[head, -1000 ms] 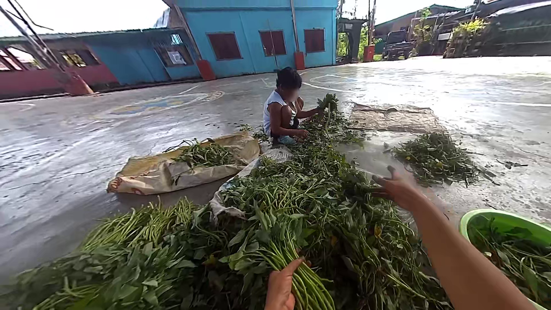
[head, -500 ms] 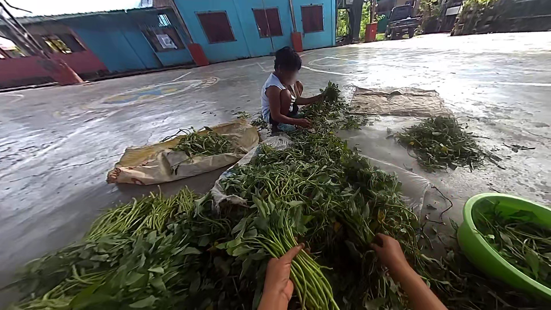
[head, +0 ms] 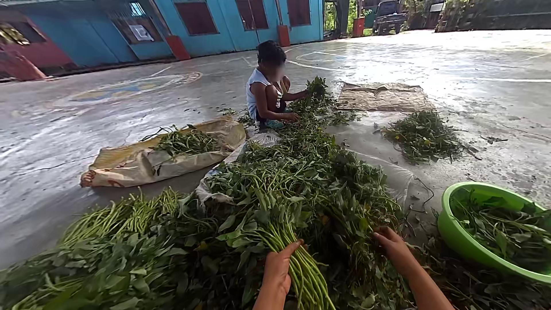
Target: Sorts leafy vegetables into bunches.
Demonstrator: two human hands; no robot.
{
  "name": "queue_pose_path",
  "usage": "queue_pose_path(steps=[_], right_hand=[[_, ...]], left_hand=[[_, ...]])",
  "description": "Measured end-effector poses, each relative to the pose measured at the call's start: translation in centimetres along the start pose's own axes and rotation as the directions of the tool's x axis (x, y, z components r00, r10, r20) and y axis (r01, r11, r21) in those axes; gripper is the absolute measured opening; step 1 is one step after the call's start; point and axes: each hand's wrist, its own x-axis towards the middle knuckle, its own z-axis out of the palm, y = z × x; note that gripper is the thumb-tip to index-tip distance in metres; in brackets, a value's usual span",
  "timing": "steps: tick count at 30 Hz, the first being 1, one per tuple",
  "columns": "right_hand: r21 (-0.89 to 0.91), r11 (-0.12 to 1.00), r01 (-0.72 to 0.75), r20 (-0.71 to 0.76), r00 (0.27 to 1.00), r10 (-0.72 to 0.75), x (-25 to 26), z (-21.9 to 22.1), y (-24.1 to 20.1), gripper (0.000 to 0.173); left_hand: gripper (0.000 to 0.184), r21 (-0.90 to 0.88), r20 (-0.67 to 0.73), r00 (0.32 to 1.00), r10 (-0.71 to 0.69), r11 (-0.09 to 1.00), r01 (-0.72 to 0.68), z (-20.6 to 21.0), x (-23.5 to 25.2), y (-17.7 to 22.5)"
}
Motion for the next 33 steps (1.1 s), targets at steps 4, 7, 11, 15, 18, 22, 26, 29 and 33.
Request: queue_pose_path(steps=[4,7,11,15,18,22,26,29,33], right_hand=[[0.106,0.994,-0.032,0.116,0.993,0.020,-1.5,-0.6,-1.1,0.033],[-0.461,0.885,-0.060,0.296,0.930,0.217,-2.0,-0.5,-4.1,0.039],[-0.824,0.522,0.218,0.521,0.654,0.549,-1.5,2.6,-7.3,0.033],[-0.440,0.895,0.075,0.350,0.932,0.094,3.0,2.9,-14.6,0.025],[0.067,0.947,0.313,-0.212,0.932,-0.293,8.0,1.9,-20.0,0.046],[-0.361,0.910,0.202,-0.020,0.974,-0.225,6.6,1.7,-14.7,0.028],[-0.951,0.283,-0.126,-0.045,0.960,0.278,4.0,0.0,-1.2,0.045],[-0.949,0.256,-0.182,-0.106,0.953,0.284,2.5,-2.1,3.5,0.045],[-0.874,0.485,-0.032,0.055,0.985,0.165,1.5,-3.8,-3.0,0.035]], left_hand=[[0.029,-0.006,-0.002,1.000,-0.011,1.000,0.011,-0.1,0.2,-0.3],[0.027,-0.036,-0.023,1.000,0.011,0.999,-0.012,-0.4,0.4,0.3],[0.027,-0.067,-0.062,0.996,0.067,0.995,-0.071,-1.0,0.8,1.4],[0.028,-0.072,-0.106,0.990,0.095,0.992,-0.103,-1.7,0.8,2.1],[0.028,-0.079,-0.129,0.986,0.102,0.991,-0.112,-2.1,0.8,2.0],[0.027,-0.093,-0.117,0.989,0.088,0.991,-0.099,-2.2,1.3,1.7],[0.027,-0.073,-0.097,0.993,0.073,0.994,-0.080,-1.9,1.2,1.6],[0.026,-0.069,-0.084,0.994,0.063,0.995,-0.069,-1.7,0.8,1.2],[0.027,-0.090,-0.082,0.996,0.046,0.994,-0.053,-1.5,0.9,1.3]])
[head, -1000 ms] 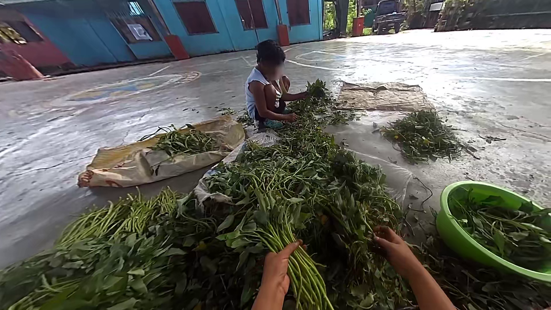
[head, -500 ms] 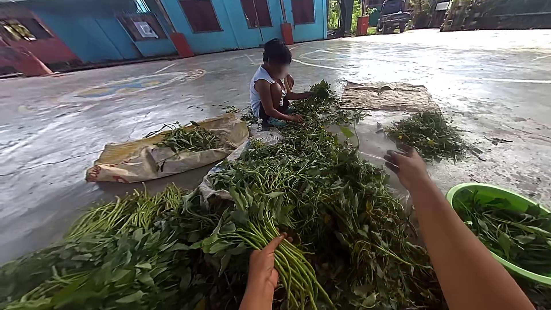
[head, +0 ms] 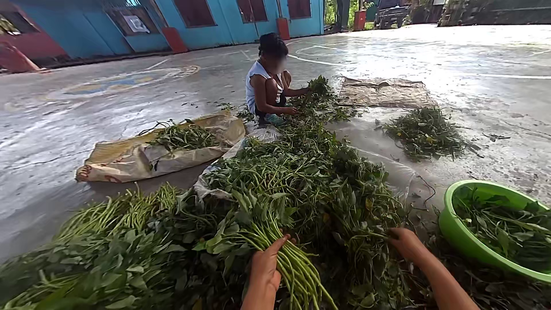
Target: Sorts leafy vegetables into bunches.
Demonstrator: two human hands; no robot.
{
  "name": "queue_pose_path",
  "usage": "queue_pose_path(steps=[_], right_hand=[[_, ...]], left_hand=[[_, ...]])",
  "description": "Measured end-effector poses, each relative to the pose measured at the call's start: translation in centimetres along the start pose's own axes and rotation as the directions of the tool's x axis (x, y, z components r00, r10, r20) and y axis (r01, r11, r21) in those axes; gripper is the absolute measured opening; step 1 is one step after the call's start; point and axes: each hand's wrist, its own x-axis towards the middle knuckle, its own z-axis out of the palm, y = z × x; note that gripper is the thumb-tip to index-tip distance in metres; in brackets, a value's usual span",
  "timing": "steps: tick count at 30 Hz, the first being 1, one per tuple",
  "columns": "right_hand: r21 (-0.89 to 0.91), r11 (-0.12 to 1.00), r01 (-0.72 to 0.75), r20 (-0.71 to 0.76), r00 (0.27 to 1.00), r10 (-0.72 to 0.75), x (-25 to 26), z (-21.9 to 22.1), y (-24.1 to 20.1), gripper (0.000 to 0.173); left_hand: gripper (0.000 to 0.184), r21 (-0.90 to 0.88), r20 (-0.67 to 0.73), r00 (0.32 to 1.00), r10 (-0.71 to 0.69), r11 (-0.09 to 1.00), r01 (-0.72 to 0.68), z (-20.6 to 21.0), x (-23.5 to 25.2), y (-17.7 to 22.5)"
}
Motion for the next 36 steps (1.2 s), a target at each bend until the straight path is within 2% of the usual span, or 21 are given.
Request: queue_pose_path(steps=[2,4,5,7,9,12,13,14,16,18,21,25,29,31,33,35,36], right_hand=[[0.200,0.978,0.057,0.004,0.998,-0.059,-2.3,-4.4,-1.0,0.030],[0.431,0.898,0.085,-0.098,0.994,-0.047,-4.6,-7.4,-1.6,0.024],[0.490,0.868,0.085,-0.153,0.988,-0.011,-5.5,-8.3,-1.8,0.024],[0.545,0.827,0.135,-0.250,0.968,0.007,-7.4,-10.0,-2.2,0.026],[0.654,0.695,0.299,-0.355,0.933,-0.067,-9.2,-11.2,-3.2,0.031],[0.662,0.620,0.420,-0.482,0.873,-0.077,-10.4,-11.9,-3.3,0.049],[0.663,0.577,0.476,-0.505,0.854,-0.124,-10.7,-12.1,-3.5,0.051],[0.669,0.520,0.530,-0.519,0.835,-0.183,-10.8,-11.9,-3.9,0.049],[0.693,0.445,0.568,-0.539,0.817,-0.203,-10.3,-9.9,-4.5,0.036],[0.709,0.405,0.578,-0.541,0.814,-0.214,-9.5,-6.4,-4.9,0.031],[0.693,0.346,0.633,-0.523,0.771,-0.363,-8.8,0.3,-6.5,0.030],[0.643,0.453,0.617,-0.368,0.768,-0.524,-9.3,7.3,-8.0,0.029],[0.516,0.619,0.593,-0.180,0.781,-0.598,-9.2,8.5,-8.4,0.028],[0.412,0.709,0.572,-0.073,0.796,-0.600,-9.5,7.7,-8.9,0.029],[0.273,0.823,0.499,0.083,0.840,-0.537,-10.2,6.7,-9.7,0.031],[0.161,0.887,0.432,0.182,0.871,-0.457,-10.8,6.5,-9.4,0.031],[0.149,0.892,0.427,0.186,0.874,-0.449,-11.1,6.7,-8.5,0.032]], left_hand=[[0.028,0.000,0.008,1.000,-0.009,1.000,0.009,0.3,-0.2,-0.1],[0.027,0.003,0.019,1.000,-0.016,1.000,0.016,0.7,-0.2,-0.3],[0.026,0.007,0.022,1.000,-0.021,1.000,0.021,0.7,-0.2,-0.5],[0.026,0.002,0.021,0.999,-0.029,1.000,0.029,0.8,-0.2,-0.7],[0.026,-0.006,0.021,0.999,-0.027,1.000,0.027,1.0,-0.1,-0.5],[0.026,0.001,0.027,0.999,-0.022,1.000,0.022,0.9,-0.4,-0.5],[0.026,0.003,0.030,0.999,-0.019,1.000,0.019,1.1,-0.3,-0.4],[0.026,0.003,0.033,0.999,-0.016,1.000,0.016,1.3,-0.3,-0.3],[0.027,0.014,0.029,0.999,-0.026,1.000,0.026,1.3,-0.7,-0.5],[0.030,0.015,0.046,0.997,-0.054,0.998,0.053,1.5,-1.3,-0.9],[0.028,-0.016,0.139,0.985,-0.106,0.994,0.109,2.1,-1.9,-1.2],[0.022,-0.024,0.240,0.957,-0.165,0.984,0.176,1.9,-2.9,-1.2],[0.035,0.029,0.224,0.953,-0.202,0.979,0.201,0.9,-2.8,-1.2],[0.042,0.063,0.172,0.962,-0.211,0.977,0.203,0.9,-2.7,-1.5],[0.044,0.047,0.074,0.980,-0.183,0.983,0.180,1.0,-2.3,-1.8],[0.043,-0.013,-0.040,0.994,-0.100,0.995,0.100,0.5,-0.9,-1.4],[0.042,-0.034,-0.090,0.995,-0.050,0.998,0.047,-0.2,-0.1,-0.7]])
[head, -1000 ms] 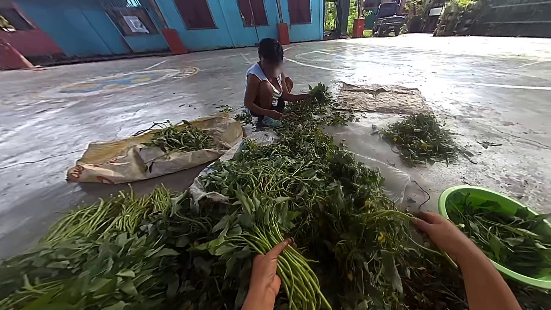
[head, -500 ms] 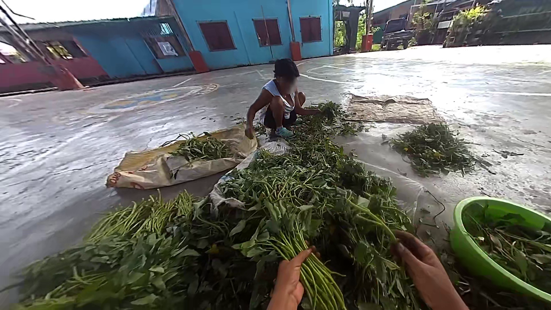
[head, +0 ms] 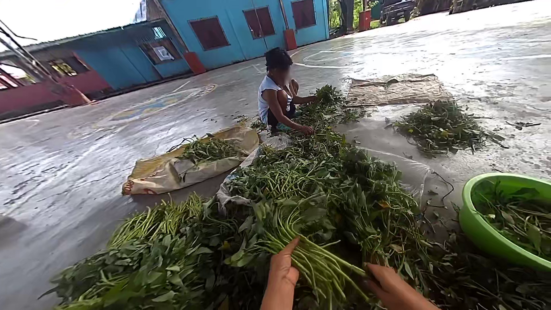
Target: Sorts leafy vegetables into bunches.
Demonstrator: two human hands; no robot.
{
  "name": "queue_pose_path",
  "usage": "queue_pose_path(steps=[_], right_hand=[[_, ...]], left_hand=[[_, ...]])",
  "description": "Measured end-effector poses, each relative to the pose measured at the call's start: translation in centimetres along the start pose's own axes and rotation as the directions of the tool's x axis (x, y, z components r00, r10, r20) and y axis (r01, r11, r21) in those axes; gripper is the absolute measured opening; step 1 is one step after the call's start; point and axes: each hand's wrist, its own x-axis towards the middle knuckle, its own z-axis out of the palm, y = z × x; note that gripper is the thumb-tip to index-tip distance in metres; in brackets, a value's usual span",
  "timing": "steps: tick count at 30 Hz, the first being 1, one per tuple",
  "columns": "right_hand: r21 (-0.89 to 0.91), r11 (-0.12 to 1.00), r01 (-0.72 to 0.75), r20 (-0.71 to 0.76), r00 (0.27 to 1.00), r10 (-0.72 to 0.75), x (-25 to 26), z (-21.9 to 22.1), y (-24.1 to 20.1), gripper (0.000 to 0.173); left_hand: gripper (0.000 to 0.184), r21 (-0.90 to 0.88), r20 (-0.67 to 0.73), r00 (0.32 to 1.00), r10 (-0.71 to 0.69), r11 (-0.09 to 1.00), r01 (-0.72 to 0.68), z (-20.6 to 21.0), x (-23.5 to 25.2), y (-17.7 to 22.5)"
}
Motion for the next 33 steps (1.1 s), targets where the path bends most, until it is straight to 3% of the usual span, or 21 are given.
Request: queue_pose_path(steps=[3,5,7,10,12,13,14,16,18,20,22,25,26,29,33], right_hand=[[0.076,0.992,0.097,-0.131,0.988,-0.087,-2.0,0.7,3.0,0.032],[0.114,0.991,0.066,-0.122,0.991,-0.052,-2.3,0.9,4.3,0.034],[0.069,0.991,-0.113,-0.048,0.992,0.117,-2.1,0.7,5.9,0.037],[-0.120,0.907,-0.404,0.188,0.888,0.420,-2.9,0.9,9.2,0.040],[-0.211,0.912,-0.352,0.347,0.845,0.406,-3.1,1.1,9.4,0.041],[-0.226,0.914,-0.337,0.340,0.852,0.398,-2.5,1.0,9.0,0.048],[-0.209,0.912,-0.354,0.283,0.870,0.403,-1.5,0.3,8.3,0.053],[0.009,0.920,-0.392,0.010,0.920,0.392,1.8,-1.1,8.3,0.042],[0.319,0.859,-0.400,-0.262,0.834,0.486,5.5,-1.5,9.4,0.034],[0.437,0.754,-0.490,-0.319,0.700,0.639,7.9,-1.4,9.8,0.043],[0.481,0.663,-0.573,-0.293,0.608,0.738,9.4,-0.9,9.5,0.070],[0.513,0.611,-0.603,-0.252,0.575,0.778,10.6,-0.1,9.0,0.099],[0.496,0.628,-0.600,-0.268,0.582,0.768,10.8,-0.1,9.1,0.095],[0.519,0.657,-0.547,-0.297,0.605,0.739,10.9,-1.5,10.5,0.051],[0.671,0.610,-0.422,-0.167,0.715,0.678,7.6,-3.9,11.7,0.043]], left_hand=[[0.043,-0.020,-0.044,0.997,0.069,0.997,-0.070,-1.1,1.3,2.4],[0.037,-0.026,-0.033,0.999,0.036,0.999,-0.037,-0.9,0.5,2.6],[0.034,-0.070,-0.045,0.999,0.023,0.997,-0.026,-0.7,-0.1,2.6],[0.035,-0.140,-0.122,0.984,0.132,0.979,-0.149,-1.6,0.5,4.4],[0.032,-0.133,-0.117,0.978,0.174,0.973,-0.189,-2.0,0.3,5.8],[0.030,-0.124,-0.092,0.982,0.167,0.976,-0.178,-2.0,0.0,6.0],[0.027,-0.116,-0.053,0.987,0.149,0.981,-0.155,-1.9,-0.2,5.9],[0.024,-0.147,0.067,0.992,0.103,0.985,-0.092,-1.5,-0.2,5.0],[0.025,-0.168,0.184,0.981,0.061,0.985,-0.030,-1.2,-0.4,4.3],[0.023,-0.164,0.227,0.973,0.043,0.986,-0.005,-0.8,-0.7,4.0],[0.021,-0.156,0.241,0.969,0.052,0.988,-0.014,-0.7,-0.6,3.9],[0.020,-0.159,0.220,0.973,0.077,0.986,-0.042,-0.8,-0.3,3.5],[0.019,-0.158,0.212,0.973,0.087,0.986,-0.053,-0.8,-0.2,3.2],[0.018,-0.157,0.180,0.979,0.092,0.986,-0.063,-0.7,0.3,2.8],[0.021,-0.159,0.149,0.986,0.070,0.986,-0.046,-0.8,0.6,2.7]])
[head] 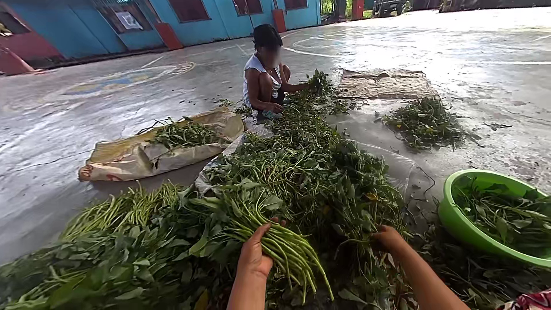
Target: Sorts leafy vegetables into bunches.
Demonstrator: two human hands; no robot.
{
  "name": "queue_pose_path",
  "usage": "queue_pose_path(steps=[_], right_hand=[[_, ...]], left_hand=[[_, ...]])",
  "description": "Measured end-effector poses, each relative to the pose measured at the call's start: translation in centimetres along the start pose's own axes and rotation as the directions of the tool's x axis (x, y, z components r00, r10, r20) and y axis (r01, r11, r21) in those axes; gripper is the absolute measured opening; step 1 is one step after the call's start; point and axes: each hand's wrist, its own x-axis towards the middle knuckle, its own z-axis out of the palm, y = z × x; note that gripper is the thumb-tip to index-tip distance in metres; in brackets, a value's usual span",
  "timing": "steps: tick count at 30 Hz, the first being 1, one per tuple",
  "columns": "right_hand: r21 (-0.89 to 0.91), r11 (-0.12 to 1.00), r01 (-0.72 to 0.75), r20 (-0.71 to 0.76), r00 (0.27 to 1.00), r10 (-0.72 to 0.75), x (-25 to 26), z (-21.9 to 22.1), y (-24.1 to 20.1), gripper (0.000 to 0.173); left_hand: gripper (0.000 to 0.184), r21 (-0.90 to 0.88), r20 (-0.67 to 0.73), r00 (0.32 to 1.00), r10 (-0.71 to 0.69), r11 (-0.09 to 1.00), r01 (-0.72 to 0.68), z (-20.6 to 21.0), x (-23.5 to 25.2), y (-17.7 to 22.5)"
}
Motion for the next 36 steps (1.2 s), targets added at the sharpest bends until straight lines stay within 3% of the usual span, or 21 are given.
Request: queue_pose_path(steps=[4,6,10,14,17,20,22,23,25,27,28,29,30,31,33,34,36], right_hand=[[0.086,0.991,0.106,0.078,0.991,-0.113,-4.6,-3.8,-1.2,0.033],[0.011,0.996,0.091,0.124,0.988,-0.092,-5.5,-3.7,-1.7,0.028],[-0.182,0.983,-0.013,0.028,0.999,0.018,-1.3,1.1,0.9,0.038],[-0.174,0.985,-0.018,-0.055,0.998,0.009,0.1,4.7,2.3,0.039],[-0.103,0.991,0.085,0.184,0.981,-0.065,-3.3,3.3,-0.3,0.028],[-0.094,0.982,0.163,0.506,0.857,-0.094,-7.1,0.6,-4.8,0.018],[-0.131,0.961,0.243,0.547,0.826,-0.134,-7.6,-0.4,-8.7,0.020],[-0.087,0.955,0.282,0.475,0.855,-0.209,-6.9,-0.8,-10.9,0.024],[0.234,0.900,0.368,0.174,0.895,-0.411,-4.6,-2.3,-16.8,0.029],[0.626,0.631,0.458,-0.104,0.851,-0.515,-2.8,-4.9,-23.4,0.046],[0.719,0.498,0.485,-0.203,0.832,-0.516,-2.4,-6.1,-25.9,0.058],[0.746,0.433,0.506,-0.268,0.824,-0.500,-2.3,-6.7,-27.2,0.064],[0.720,0.451,0.528,-0.296,0.821,-0.489,-2.3,-6.7,-27.2,0.062],[0.636,0.543,0.549,-0.278,0.819,-0.502,-2.1,-6.2,-25.7,0.055],[0.294,0.793,0.533,-0.147,0.845,-0.514,-1.3,-3.8,-18.8,0.034],[0.053,0.890,0.453,-0.068,0.891,-0.449,-0.4,-2.3,-14.4,0.030],[-0.377,0.901,0.215,-0.022,0.970,-0.240,1.5,0.2,-6.8,0.035]], left_hand=[[0.021,-0.004,-0.006,1.000,-0.003,1.000,0.003,0.2,-0.4,0.1],[0.021,0.005,-0.015,1.000,-0.010,1.000,0.010,0.6,-0.6,0.1],[0.023,0.010,-0.011,1.000,-0.021,1.000,0.021,1.2,-0.6,-0.2],[0.023,0.006,-0.030,0.999,-0.018,1.000,0.018,1.1,-0.9,-0.2],[0.022,0.004,-0.049,0.999,0.007,1.000,-0.007,0.5,-0.7,0.2],[0.026,-0.003,-0.068,0.997,0.023,1.000,-0.023,-0.1,-0.4,0.6],[0.025,0.003,-0.081,0.996,0.036,0.999,-0.036,-0.1,-0.4,0.8],[0.023,0.003,-0.081,0.996,0.045,0.999,-0.045,0.0,-0.4,1.1],[0.023,-0.006,-0.080,0.995,0.059,0.998,-0.059,0.0,-0.4,1.4],[0.024,-0.027,-0.094,0.993,0.076,0.997,-0.078,-0.1,-0.4,1.4],[0.025,-0.038,-0.097,0.992,0.079,0.996,-0.083,-0.1,-0.4,1.4],[0.026,-0.050,-0.085,0.994,0.076,0.996,-0.080,-0.2,-0.3,1.4],[0.028,-0.058,-0.064,0.996,0.068,0.996,-0.072,-0.3,-0.3,1.4],[0.029,-0.066,-0.039,0.998,0.055,0.996,-0.058,-0.3,-0.2,1.4],[0.032,-0.064,0.018,0.999,0.028,0.998,-0.027,-0.2,0.1,1.1],[0.032,-0.055,0.035,0.999,0.015,0.998,-0.013,-0.1,0.1,1.0],[0.026,-0.036,0.063,0.998,-0.015,0.999,0.018,0.1,-0.1,0.6]])
